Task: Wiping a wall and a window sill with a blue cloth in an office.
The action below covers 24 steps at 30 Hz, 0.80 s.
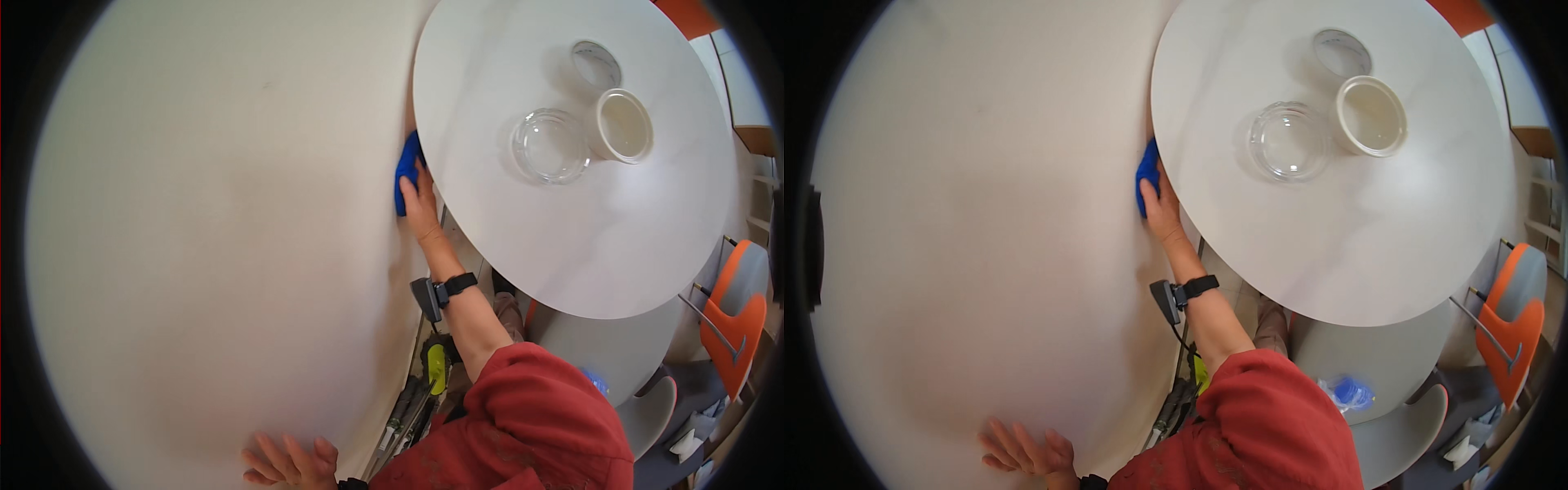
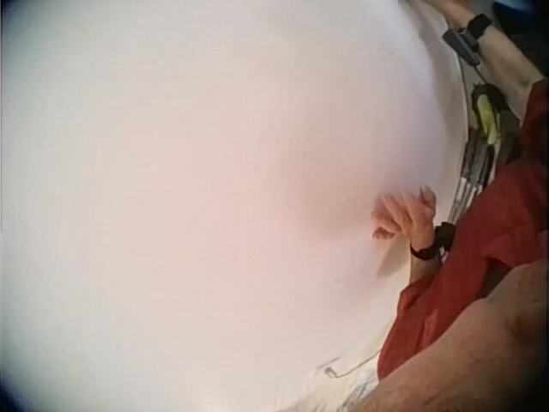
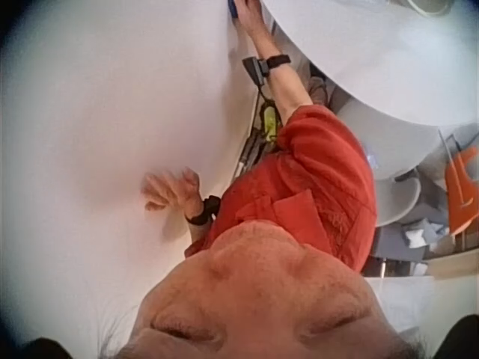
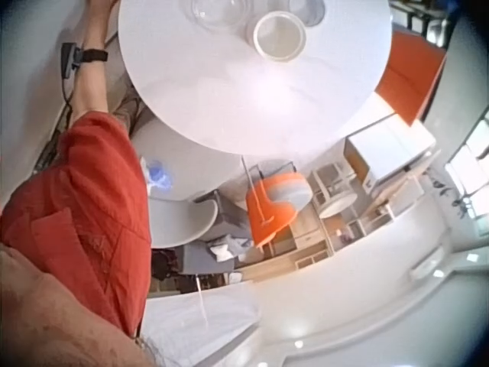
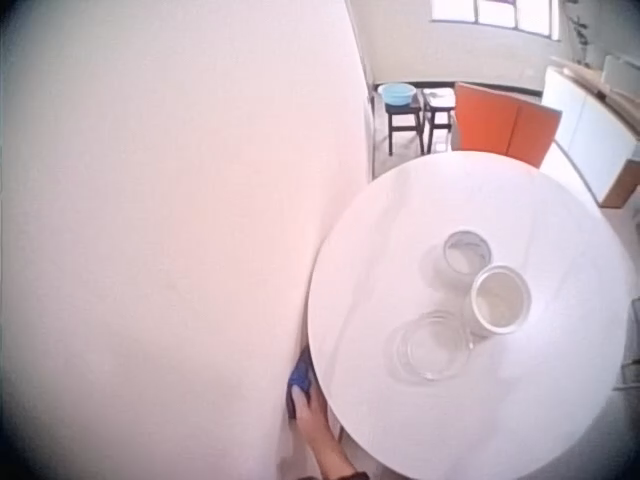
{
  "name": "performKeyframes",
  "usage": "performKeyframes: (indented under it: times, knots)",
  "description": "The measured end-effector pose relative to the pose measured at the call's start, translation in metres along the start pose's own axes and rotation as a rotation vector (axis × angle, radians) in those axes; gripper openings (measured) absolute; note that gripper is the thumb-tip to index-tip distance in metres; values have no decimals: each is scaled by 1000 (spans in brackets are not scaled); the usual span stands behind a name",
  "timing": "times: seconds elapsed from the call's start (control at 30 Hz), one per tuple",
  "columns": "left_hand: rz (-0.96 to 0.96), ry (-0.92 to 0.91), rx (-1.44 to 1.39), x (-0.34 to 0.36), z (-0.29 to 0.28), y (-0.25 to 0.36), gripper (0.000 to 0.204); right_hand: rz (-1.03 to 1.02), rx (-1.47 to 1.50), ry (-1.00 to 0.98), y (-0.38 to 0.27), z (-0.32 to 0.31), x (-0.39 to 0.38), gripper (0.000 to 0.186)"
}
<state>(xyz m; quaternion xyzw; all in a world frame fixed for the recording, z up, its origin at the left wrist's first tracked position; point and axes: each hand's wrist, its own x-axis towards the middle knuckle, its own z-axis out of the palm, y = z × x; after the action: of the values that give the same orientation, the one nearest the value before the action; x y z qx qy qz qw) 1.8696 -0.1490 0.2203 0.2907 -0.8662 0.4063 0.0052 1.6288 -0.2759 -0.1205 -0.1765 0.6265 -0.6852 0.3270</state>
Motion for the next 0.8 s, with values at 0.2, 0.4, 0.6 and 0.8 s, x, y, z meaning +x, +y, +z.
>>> performKeyframes:
  times: [0.2,0.4,0.6,0.8]
  knots:
    - [-20,31,-28,8,17,11,39,-166,27,5,-33,-2,-3,58]
    - [-19,15,-7,22,32,24,38,-216,15,-70,-64,7,-41,62]
    - [-64,-9,-16,20,42,29,39,-582,-23,-346,-146,8,-123,57]
    - [-87,88,-122,38,45,32,40,-709,-311,-144,-87,7,-157,39]
